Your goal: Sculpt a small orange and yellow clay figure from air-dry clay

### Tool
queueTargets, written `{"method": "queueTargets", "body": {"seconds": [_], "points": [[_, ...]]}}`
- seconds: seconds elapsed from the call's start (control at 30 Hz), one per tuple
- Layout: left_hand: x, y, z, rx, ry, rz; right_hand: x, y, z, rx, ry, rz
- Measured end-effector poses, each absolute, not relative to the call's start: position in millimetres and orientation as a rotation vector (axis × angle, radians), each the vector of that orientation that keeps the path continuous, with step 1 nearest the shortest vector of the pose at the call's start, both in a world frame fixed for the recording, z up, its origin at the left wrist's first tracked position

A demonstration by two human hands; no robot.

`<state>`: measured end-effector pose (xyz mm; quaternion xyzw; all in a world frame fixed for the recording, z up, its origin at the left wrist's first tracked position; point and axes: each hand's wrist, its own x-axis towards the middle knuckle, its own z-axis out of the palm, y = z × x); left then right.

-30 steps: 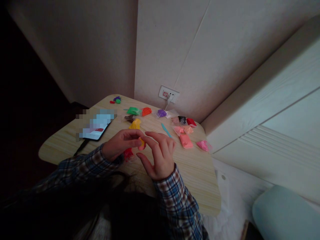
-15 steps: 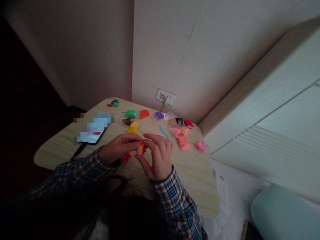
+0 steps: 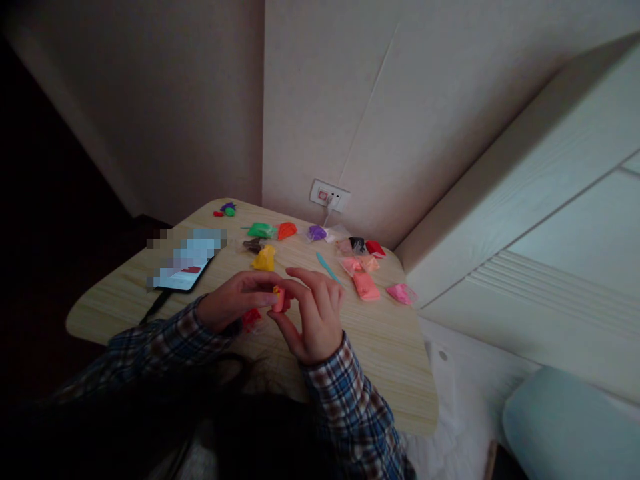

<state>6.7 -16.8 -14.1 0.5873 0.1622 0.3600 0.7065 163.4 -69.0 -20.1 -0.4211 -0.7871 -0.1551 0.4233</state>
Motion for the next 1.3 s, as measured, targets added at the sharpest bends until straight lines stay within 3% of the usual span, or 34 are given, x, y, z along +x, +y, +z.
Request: {"method": "queueTargets", "body": {"seconds": [1.3], "points": [[7.2, -17.6, -14.4, 1.276, 0.293, 0.823, 163.0, -71.9, -18.4, -1.002, -1.972, -0.401]]}}
